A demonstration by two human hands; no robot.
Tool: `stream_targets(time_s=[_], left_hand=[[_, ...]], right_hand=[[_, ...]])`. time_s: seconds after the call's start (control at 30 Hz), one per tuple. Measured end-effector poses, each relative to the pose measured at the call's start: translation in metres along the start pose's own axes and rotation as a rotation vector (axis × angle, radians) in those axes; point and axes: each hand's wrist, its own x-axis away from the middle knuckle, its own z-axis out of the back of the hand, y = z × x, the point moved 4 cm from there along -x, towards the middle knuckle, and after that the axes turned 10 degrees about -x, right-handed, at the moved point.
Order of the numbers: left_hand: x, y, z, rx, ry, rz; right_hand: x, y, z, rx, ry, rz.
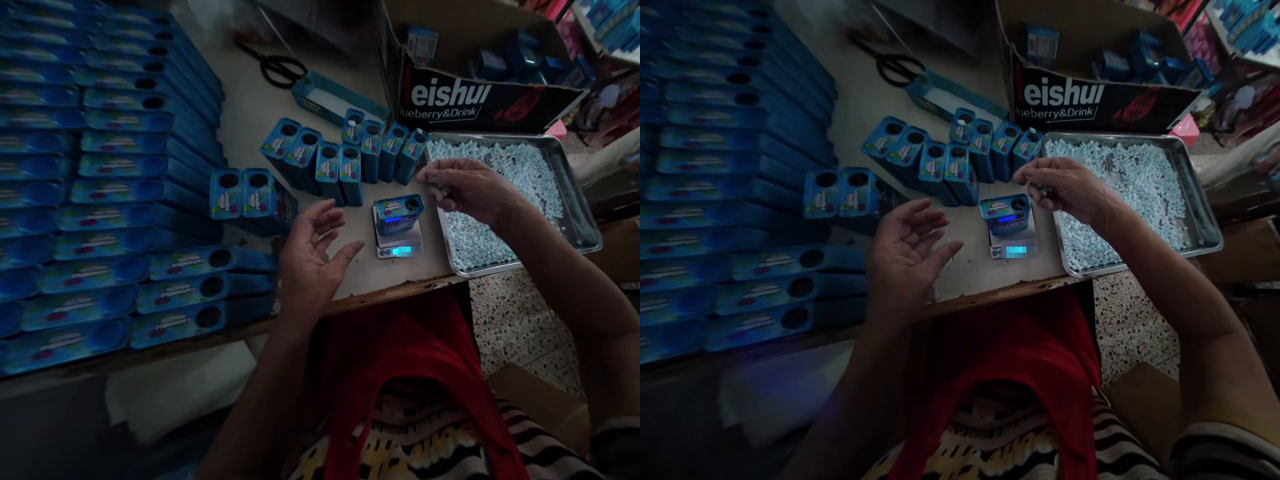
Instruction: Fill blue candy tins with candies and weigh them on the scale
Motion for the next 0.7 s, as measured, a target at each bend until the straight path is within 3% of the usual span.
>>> stream_targets(time_s=[0.27, 0.57, 0.7], left_hand=[[-0.014, 0.007, -0.022, -0.084, -0.010, -0.018], [-0.020, 0.023, -0.045, -0.127, 0.009, -0.039], [-0.020, 0.020, -0.047, -0.157, 0.005, -0.028]], right_hand=[[-0.004, 0.000, 0.000, 0.037, -0.082, 0.021], [-0.019, 0.010, -0.003, 0.210, -0.300, 0.096], [-0.020, 0.015, -0.002, 0.306, -0.252, 0.096]])
